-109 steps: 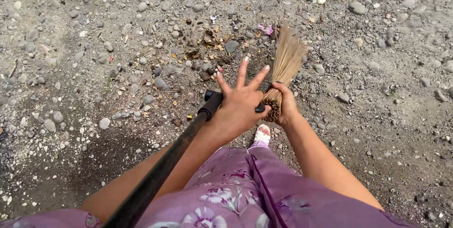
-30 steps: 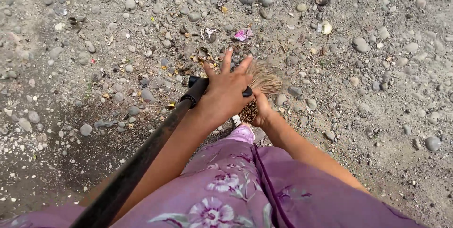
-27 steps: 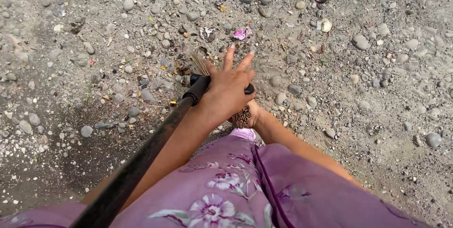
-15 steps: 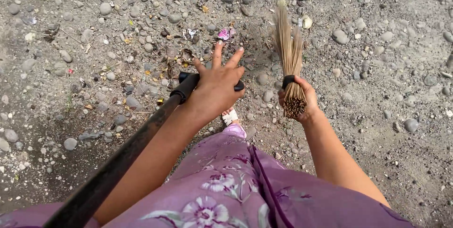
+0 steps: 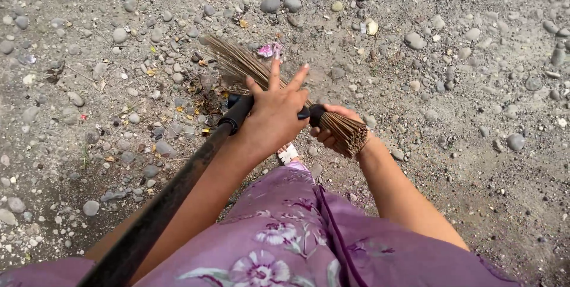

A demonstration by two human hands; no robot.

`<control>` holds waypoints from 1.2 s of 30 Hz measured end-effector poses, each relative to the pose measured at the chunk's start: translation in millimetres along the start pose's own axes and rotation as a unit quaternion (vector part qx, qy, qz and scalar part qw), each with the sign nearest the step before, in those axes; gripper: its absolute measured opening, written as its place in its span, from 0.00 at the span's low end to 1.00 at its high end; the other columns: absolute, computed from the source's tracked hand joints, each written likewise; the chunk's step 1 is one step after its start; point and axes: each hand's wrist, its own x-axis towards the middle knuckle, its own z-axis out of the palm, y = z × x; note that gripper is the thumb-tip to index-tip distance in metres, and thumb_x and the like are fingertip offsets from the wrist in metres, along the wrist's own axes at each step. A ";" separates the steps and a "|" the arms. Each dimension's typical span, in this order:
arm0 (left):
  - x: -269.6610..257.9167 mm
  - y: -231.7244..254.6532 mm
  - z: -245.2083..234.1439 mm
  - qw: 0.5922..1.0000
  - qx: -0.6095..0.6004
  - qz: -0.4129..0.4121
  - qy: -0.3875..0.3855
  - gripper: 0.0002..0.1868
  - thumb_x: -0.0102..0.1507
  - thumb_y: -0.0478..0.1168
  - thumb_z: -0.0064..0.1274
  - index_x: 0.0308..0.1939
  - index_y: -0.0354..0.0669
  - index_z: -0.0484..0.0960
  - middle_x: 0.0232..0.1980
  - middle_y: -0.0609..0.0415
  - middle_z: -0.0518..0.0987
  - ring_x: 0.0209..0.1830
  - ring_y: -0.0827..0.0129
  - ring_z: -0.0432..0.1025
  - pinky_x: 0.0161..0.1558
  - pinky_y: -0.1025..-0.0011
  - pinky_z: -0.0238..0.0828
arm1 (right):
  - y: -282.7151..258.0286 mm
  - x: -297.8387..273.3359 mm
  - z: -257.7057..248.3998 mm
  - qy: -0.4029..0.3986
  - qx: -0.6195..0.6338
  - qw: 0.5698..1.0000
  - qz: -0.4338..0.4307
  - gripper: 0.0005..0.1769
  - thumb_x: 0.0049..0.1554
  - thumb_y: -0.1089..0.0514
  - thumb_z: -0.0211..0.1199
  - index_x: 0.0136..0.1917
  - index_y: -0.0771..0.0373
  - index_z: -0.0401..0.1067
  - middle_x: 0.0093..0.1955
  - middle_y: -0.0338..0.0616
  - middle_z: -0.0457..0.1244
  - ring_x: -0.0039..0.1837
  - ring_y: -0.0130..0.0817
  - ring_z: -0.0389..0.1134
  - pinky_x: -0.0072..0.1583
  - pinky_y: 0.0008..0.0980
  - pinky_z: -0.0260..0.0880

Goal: Sweep debris and dirt off a rocky outdoor ground using a bundle broom.

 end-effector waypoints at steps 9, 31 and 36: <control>-10.3 1.3 -14.8 0.999 -0.002 -0.020 -0.029 0.23 0.61 0.52 0.61 0.54 0.45 0.80 0.84 0.53 0.43 0.81 0.31 0.29 0.64 0.14 0.35 | -18.9 -85.5 -23.2 0.417 -0.008 0.825 -0.383 0.19 0.60 0.42 0.52 0.55 0.57 0.64 0.41 0.46 0.64 0.37 0.36 0.68 0.34 0.32 0.74; 95.1 158.4 -40.8 0.999 -0.013 -0.046 -0.009 0.27 0.60 0.51 0.62 0.60 0.48 0.77 0.84 0.57 0.42 0.82 0.35 0.28 0.63 0.13 0.34 | -172.2 -152.6 -34.1 0.219 -0.106 0.909 -0.339 0.22 0.57 0.41 0.63 0.49 0.62 0.73 0.40 0.49 0.66 0.40 0.41 0.68 0.39 0.38 0.71; 127.8 184.4 -39.5 0.997 -0.037 -0.063 0.013 0.37 0.60 0.54 0.60 0.72 0.56 0.65 0.82 0.58 0.40 0.80 0.39 0.23 0.62 0.12 0.31 | -267.2 -205.8 -119.5 0.303 -0.024 0.864 -0.402 0.20 0.64 0.44 0.46 0.56 0.59 0.70 0.45 0.44 0.67 0.44 0.37 0.69 0.42 0.38 0.75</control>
